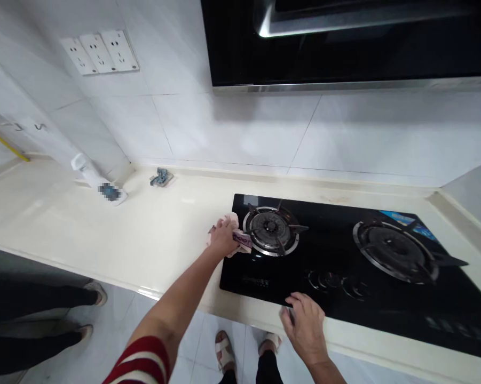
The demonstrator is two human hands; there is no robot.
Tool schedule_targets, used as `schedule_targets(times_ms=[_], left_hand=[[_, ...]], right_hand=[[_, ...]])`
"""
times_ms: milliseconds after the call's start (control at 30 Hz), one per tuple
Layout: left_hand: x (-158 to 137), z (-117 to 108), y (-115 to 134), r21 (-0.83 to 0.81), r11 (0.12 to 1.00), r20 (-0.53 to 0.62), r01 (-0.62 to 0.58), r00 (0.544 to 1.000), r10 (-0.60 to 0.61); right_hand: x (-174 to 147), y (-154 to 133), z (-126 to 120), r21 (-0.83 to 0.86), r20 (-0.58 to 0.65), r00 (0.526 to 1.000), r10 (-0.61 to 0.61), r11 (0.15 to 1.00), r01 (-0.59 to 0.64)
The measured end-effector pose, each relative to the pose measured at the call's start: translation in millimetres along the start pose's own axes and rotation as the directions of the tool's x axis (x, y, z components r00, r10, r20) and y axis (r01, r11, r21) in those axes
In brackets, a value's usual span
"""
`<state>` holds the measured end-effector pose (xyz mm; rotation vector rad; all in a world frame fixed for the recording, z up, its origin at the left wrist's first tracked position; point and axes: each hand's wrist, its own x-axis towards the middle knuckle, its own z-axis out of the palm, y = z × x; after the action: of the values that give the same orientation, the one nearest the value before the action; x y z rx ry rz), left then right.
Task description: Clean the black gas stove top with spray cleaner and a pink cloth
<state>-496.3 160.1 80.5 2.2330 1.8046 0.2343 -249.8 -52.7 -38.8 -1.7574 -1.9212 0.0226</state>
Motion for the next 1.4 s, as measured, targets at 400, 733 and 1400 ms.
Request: schedule_targets(times_ms=[400,733,1400], left_hand=[[-158,32,-13,0.003,0.995,0.164,-0.097,0.982,0.095],[-172,72,84,-0.091,0.879,0.087,-0.469,0.875,0.476],[-266,-55,-200,0.038,0.745,-0.383,0.666,0.699,-0.604]], right_hand=[[-4,9,3,0.017,-0.034,0.999,-0.006,1.000,0.007],[-10,31,0,0.195,-0.161,0.977,0.142,0.975,-0.110],[-6,19,1,0.031,-0.087,0.996,0.000,1.000,0.002]])
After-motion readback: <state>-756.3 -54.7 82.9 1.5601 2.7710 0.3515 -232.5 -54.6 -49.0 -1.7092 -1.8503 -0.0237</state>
